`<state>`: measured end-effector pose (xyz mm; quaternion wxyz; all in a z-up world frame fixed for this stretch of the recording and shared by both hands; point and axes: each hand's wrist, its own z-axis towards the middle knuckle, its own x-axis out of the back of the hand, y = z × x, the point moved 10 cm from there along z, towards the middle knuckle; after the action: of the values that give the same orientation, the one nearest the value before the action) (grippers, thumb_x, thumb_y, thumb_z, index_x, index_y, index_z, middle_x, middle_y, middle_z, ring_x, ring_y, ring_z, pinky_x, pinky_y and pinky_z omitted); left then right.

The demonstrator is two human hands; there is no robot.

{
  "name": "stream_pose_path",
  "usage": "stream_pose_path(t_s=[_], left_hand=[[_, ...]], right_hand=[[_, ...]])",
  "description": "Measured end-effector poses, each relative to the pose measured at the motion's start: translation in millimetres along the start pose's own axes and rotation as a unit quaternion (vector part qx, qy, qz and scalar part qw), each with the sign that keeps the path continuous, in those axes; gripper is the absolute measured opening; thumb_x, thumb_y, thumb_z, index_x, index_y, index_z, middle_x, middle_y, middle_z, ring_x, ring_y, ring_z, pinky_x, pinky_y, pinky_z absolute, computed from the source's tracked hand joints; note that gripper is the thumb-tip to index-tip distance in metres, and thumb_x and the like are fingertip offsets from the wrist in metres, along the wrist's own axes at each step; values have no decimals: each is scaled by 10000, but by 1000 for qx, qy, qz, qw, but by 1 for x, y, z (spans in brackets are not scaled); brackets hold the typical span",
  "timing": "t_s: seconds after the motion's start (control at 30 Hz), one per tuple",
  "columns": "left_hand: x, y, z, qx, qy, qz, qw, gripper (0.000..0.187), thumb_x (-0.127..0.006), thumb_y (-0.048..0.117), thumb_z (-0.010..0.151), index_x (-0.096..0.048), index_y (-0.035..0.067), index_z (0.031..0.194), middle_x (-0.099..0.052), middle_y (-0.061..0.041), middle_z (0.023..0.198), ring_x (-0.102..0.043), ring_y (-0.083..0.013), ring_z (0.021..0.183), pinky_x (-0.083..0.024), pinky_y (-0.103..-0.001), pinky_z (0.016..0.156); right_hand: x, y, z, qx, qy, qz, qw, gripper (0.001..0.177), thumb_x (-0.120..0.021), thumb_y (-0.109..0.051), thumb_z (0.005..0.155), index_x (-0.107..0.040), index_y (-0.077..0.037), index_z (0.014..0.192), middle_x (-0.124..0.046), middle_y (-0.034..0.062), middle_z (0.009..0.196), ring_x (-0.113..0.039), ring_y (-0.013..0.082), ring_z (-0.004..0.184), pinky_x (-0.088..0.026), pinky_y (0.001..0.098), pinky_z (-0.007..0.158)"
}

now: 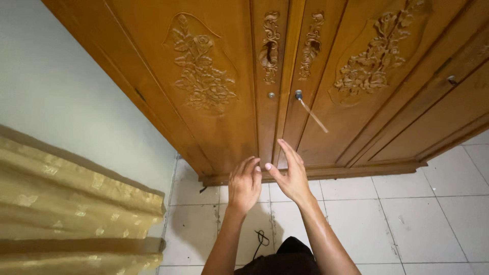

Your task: The person opens and closes a wooden wardrobe door, then opens and closes a window with a green metal grille, and finally reopens and closes the wardrobe door again. The actions are performed by hand without tools.

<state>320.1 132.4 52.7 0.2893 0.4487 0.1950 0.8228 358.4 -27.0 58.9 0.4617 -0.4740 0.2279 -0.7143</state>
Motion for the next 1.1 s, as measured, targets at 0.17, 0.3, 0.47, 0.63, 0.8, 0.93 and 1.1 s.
stream_pose_path(t_s=[0.17,0.3,0.47,0.63,0.8,0.93,1.1], left_hand=[[-7,10,40,-8,7,2,1000,276,-588,177,955,-708,45,1165,-707,-156,1239,-656,-368,1138,-490,-488,954],[-18,20,76,-30,20,-18,999,242,-595,118,918,-703,40,1120,-721,-153,1216,-679,-367,1099,-518,-467,959],[-49,21,119,-32,37,-77,996,276,-607,84,884,-679,22,1142,-706,-174,1230,-683,-369,1084,-535,-457,946],[-79,16,161,20,98,-73,992,294,-631,131,937,-669,14,1204,-687,-189,1265,-649,-389,1174,-522,-448,998],[-99,8,203,76,158,-70,982,416,-642,214,979,-598,32,1350,-623,-208,1359,-603,-399,1260,-490,-456,1051],[-107,6,235,66,206,-42,976,488,-623,262,1028,-520,35,1447,-568,-223,1426,-557,-409,1324,-450,-476,1110],[-117,-3,251,102,249,-24,963,527,-624,316,1012,-531,53,1459,-585,-210,1354,-558,-396,1269,-452,-464,1083]], right_hand=[[10,6,26,-13,-7,13,1000,744,-775,-297,853,-482,-47,1490,-506,195,1545,-456,369,1439,-358,455,1163],[25,14,60,-7,-7,42,999,737,-779,-288,857,-487,-43,1487,-480,202,1563,-443,355,1463,-366,443,1174],[36,38,94,7,-30,67,997,748,-782,-294,850,-486,-52,1493,-464,188,1582,-443,339,1473,-369,431,1179],[43,62,129,13,-79,53,995,762,-792,-277,847,-467,-76,1506,-441,168,1599,-420,337,1483,-360,432,1171],[42,90,163,-66,-146,79,984,815,-775,-318,798,-413,-138,1505,-381,110,1618,-403,296,1466,-541,389,911],[47,85,184,40,-127,51,990,765,-788,-274,856,-446,-86,1513,-439,169,1591,-413,338,1483,-397,418,1149],[41,96,195,93,-126,51,986,743,-785,-235,874,-444,-44,1506,-468,187,1570,-427,350,1474,-375,434,1170]])
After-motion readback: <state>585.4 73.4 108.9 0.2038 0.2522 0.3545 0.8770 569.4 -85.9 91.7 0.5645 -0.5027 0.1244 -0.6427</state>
